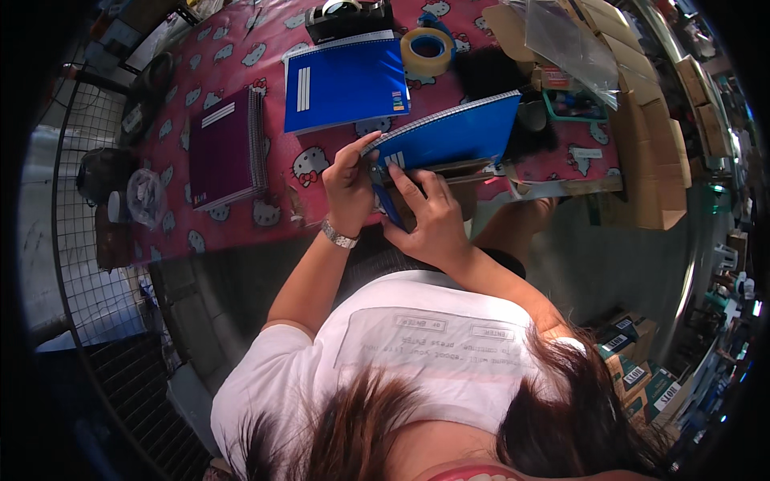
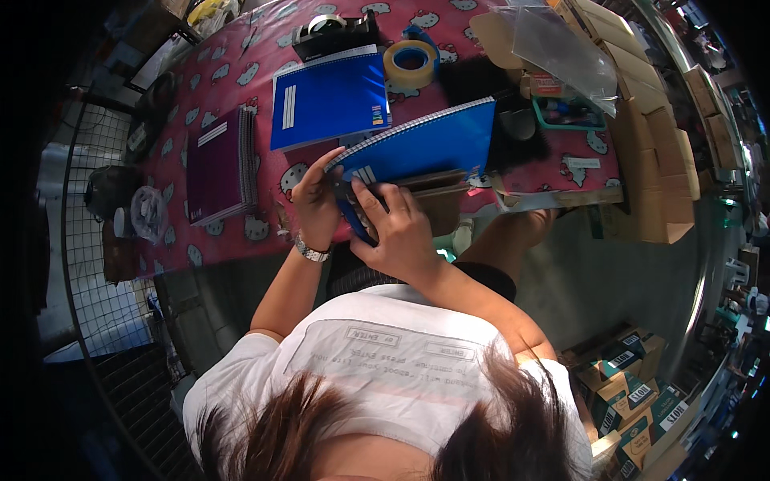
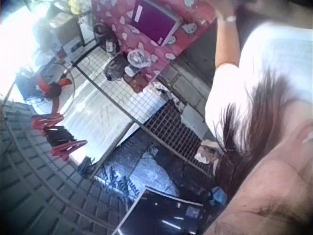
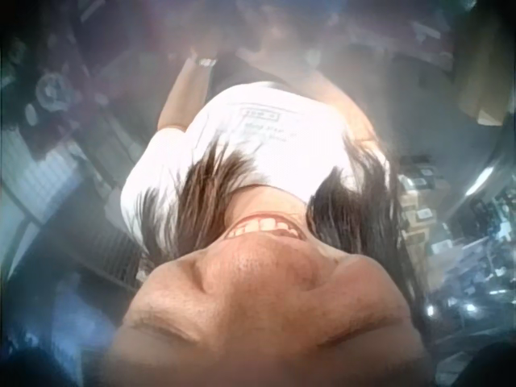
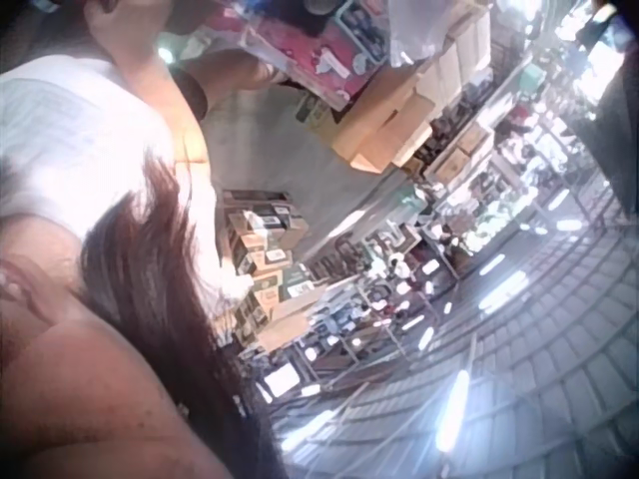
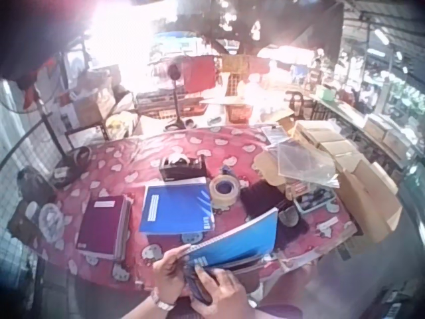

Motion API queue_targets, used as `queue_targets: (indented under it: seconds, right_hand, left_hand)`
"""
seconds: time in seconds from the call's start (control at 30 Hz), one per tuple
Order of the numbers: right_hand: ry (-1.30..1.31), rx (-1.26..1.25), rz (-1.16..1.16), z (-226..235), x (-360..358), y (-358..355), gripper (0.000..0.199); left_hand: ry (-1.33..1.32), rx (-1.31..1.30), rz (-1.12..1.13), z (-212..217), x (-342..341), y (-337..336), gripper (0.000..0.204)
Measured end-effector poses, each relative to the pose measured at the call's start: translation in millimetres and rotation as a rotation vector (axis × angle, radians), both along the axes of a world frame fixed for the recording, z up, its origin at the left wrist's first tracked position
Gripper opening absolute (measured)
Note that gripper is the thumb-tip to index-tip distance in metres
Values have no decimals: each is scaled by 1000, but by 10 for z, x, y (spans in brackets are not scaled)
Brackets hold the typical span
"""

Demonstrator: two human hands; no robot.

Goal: The person removes blue folders from a cardboard box, opens one to check the interior, and stacks them on a table next to other folders.

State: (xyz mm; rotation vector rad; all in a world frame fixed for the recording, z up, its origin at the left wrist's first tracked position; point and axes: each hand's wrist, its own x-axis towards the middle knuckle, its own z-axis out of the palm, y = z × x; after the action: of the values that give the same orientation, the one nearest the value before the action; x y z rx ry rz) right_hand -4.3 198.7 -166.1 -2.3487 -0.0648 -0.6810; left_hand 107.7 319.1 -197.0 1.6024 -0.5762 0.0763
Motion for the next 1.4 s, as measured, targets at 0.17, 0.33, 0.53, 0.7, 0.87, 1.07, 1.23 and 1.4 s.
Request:
queue_targets:
  seconds: [0.17,0.33,0.53,0.7,0.87,1.07,1.23,1.4]
  right_hand:
    - [-39,-25,-12,-52,2,16,78]
    - [-26,16,-26,43,-1,52,78]
    - [12,-44,-57,57,-3,74,78]
    - [50,-33,-29,36,-57,71,75]
    - [456,1015,255,127,-60,113,53]
    - [513,1823,458,98,-85,95,45]
    - [495,1238,350,25,-54,61,57]
    - [19,175,104,187,72,-257,74]
  left_hand:
    - [-12,15,10,66,-2,1,44]
    - [-6,48,1,67,-2,30,44]
    - [4,21,18,64,-26,40,45]
    - [-50,40,10,21,-7,13,47]
    - [-1,-46,18,-26,-13,-13,47]
    - [-134,72,76,-4,4,30,42]
    - [-81,2,40,-66,-43,-20,49]
    - [223,-234,-20,45,-60,-133,37]
